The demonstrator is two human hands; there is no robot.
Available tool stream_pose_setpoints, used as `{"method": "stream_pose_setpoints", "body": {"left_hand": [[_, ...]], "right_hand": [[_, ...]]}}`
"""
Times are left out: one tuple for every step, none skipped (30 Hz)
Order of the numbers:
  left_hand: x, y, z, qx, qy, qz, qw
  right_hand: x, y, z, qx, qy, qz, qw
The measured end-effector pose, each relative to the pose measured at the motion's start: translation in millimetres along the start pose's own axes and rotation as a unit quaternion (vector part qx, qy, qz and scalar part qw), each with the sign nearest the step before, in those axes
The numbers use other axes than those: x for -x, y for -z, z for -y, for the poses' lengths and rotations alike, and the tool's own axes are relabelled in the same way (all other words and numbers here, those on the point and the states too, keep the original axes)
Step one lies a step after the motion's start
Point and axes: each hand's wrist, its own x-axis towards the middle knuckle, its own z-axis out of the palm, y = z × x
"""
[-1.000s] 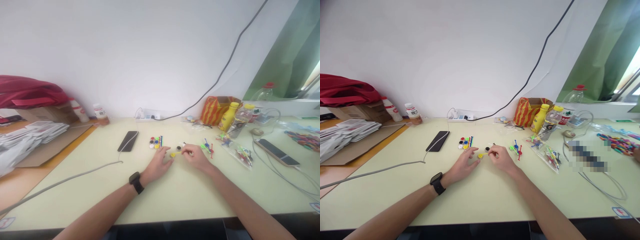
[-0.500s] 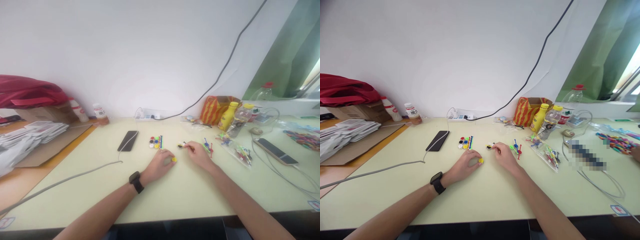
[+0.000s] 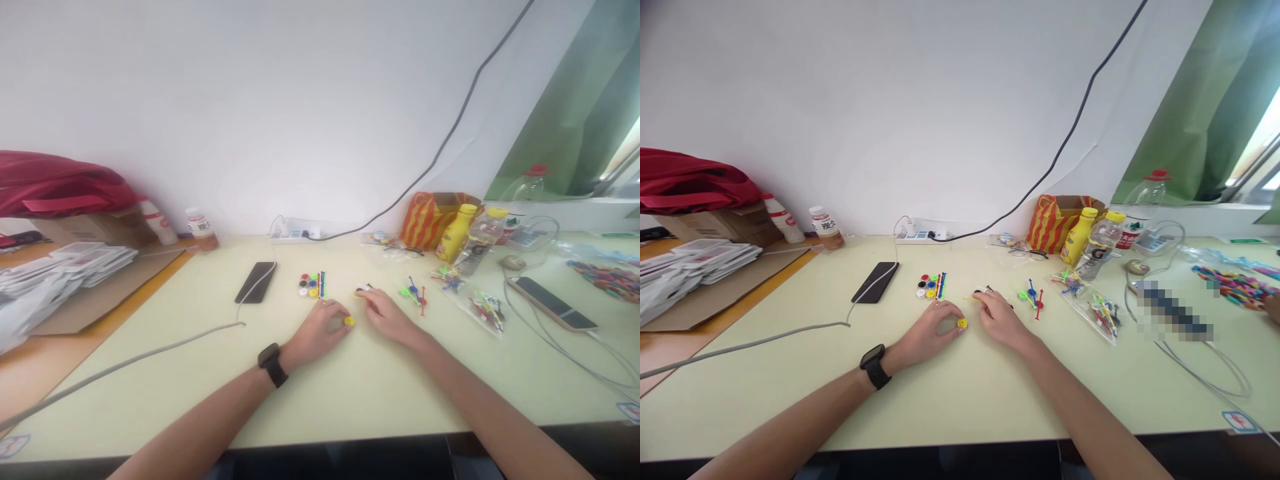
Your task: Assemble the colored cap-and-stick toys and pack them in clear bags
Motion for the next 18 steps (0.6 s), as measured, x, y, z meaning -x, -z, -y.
{"method": "stream_pose_setpoints", "body": {"left_hand": [[0.1,0.1,-0.1,0.000,0.001,0.001,1.000],[0.2,0.2,-0.3,0.000,0.002,0.001,1.000],[0.3,0.3,-0.4,0.000,0.004,0.003,1.000],[0.4,0.4,-0.7,0.000,0.006,0.003,1.000],[0.4,0.6,-0.9,0.000,0.009,0.003,1.000],[0.4,0.8,-1.2,-0.001,0.012,0.004,1.000],[0.3,1.0,-1.4,-0.001,0.016,0.005,1.000],[0.3,1.2,-1.7,-0.002,0.021,0.005,1.000],[0.2,1.3,-1.9,-0.003,0.026,0.006,1.000],[0.2,1.5,-2.0,-0.003,0.032,0.007,0.999],[0.2,1.6,-2.2,-0.004,0.036,0.009,0.999],[0.3,1.7,-2.3,-0.005,0.039,0.010,0.999],[0.3,1.7,-2.4,-0.005,0.040,0.011,0.999],[0.4,1.7,-2.5,-0.005,0.042,0.012,0.999],[0.5,1.7,-2.7,-0.005,0.042,0.013,0.999],[0.5,1.8,-3.0,-0.005,0.041,0.013,0.999],[0.4,1.9,-3.2,-0.004,0.040,0.013,0.999],[0.4,2.1,-3.5,-0.003,0.039,0.014,0.999]], "right_hand": [[-0.6,1.2,-0.7,0.013,-0.004,-0.014,1.000],[-1.4,3.6,-1.8,0.028,-0.018,-0.034,0.999],[-2.2,6.7,-3.2,0.045,-0.038,-0.056,0.997],[-2.9,10.3,-4.8,0.065,-0.061,-0.076,0.993],[-3.3,13.8,-6.2,0.087,-0.081,-0.087,0.989],[-3.4,16.9,-7.4,0.108,-0.094,-0.091,0.986],[-3.2,19.1,-8.1,0.124,-0.098,-0.086,0.984],[-2.7,20.5,-8.2,0.136,-0.095,-0.077,0.983],[-2.1,20.8,-7.8,0.143,-0.089,-0.069,0.983],[-1.5,20.5,-6.9,0.147,-0.083,-0.064,0.984],[-1.0,19.6,-5.6,0.150,-0.078,-0.063,0.984],[-0.7,18.5,-4.1,0.152,-0.074,-0.064,0.984],[-0.5,17.4,-2.6,0.153,-0.070,-0.068,0.983],[-0.5,16.5,-1.1,0.152,-0.066,-0.070,0.984],[-0.5,15.9,0.2,0.148,-0.061,-0.069,0.985],[-0.5,15.5,1.4,0.140,-0.057,-0.063,0.987],[-0.4,15.1,2.4,0.129,-0.053,-0.052,0.989],[-0.2,14.8,3.1,0.118,-0.049,-0.039,0.991]]}}
